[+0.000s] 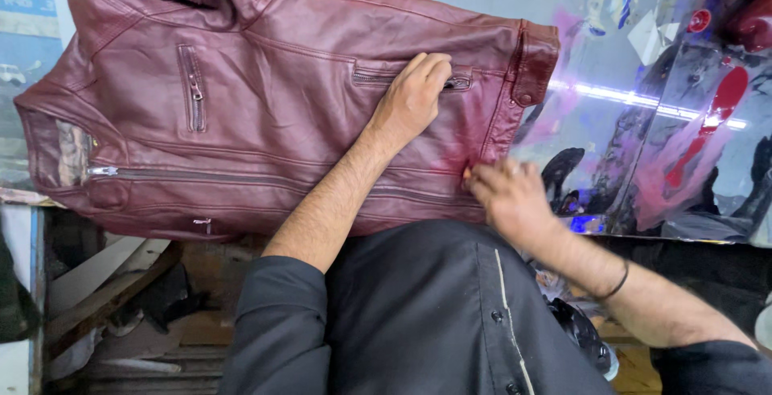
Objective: The person applies red dye to a maroon leather jacket laid on a work table, dabbing the dye with a sponge onto the collar strap, edges, and pocket trim areas. They reposition the jacket and smooth the fabric by hand while working dye into different sections.
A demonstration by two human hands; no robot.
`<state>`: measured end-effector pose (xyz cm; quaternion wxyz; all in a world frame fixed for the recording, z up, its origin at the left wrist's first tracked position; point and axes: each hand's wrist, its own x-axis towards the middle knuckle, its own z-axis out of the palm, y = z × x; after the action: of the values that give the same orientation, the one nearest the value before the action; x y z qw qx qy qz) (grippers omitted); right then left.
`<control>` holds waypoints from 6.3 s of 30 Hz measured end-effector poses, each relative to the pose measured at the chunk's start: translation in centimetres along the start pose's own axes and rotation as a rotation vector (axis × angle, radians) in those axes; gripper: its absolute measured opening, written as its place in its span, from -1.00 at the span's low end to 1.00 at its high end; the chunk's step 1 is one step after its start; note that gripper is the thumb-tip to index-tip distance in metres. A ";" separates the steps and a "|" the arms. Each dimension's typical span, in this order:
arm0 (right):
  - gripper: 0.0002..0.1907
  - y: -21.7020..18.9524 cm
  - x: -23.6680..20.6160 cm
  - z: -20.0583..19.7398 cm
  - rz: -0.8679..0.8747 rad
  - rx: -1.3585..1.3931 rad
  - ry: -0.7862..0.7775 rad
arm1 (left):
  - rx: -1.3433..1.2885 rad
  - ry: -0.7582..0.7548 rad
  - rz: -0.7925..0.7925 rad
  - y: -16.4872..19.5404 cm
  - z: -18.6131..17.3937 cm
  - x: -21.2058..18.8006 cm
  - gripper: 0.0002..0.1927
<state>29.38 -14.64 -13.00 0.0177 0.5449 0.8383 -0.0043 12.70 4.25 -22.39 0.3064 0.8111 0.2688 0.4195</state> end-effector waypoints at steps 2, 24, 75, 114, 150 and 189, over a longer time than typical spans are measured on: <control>-0.58 -0.6 -0.6 0.2 0.018 -0.044 0.066 | 0.018 0.018 0.018 0.0 0.0 0.0 -0.76; -0.69 2.4 1.0 0.5 0.019 -0.135 0.186 | 0.036 0.007 0.012 0.6 -0.5 0.3 -0.79; -0.70 7.6 5.2 1.8 0.013 -0.122 0.399 | 0.016 0.001 -0.011 1.1 -0.6 0.6 -0.75; -0.54 7.8 3.9 3.3 0.221 0.019 0.556 | 0.055 0.021 0.056 0.2 -0.4 0.8 -0.65; -0.73 5.3 -7.3 4.5 0.632 0.573 0.753 | 0.355 0.162 -0.003 7.1 1.6 -0.7 -0.70; -0.64 6.9 -0.5 2.1 0.238 0.353 0.500 | 0.350 -0.114 0.011 3.8 -2.3 5.2 -0.60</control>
<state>35.92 -12.37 -15.03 -0.2830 0.6178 0.7335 -0.0138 14.03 5.90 -15.92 0.1731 0.8758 0.3157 0.3215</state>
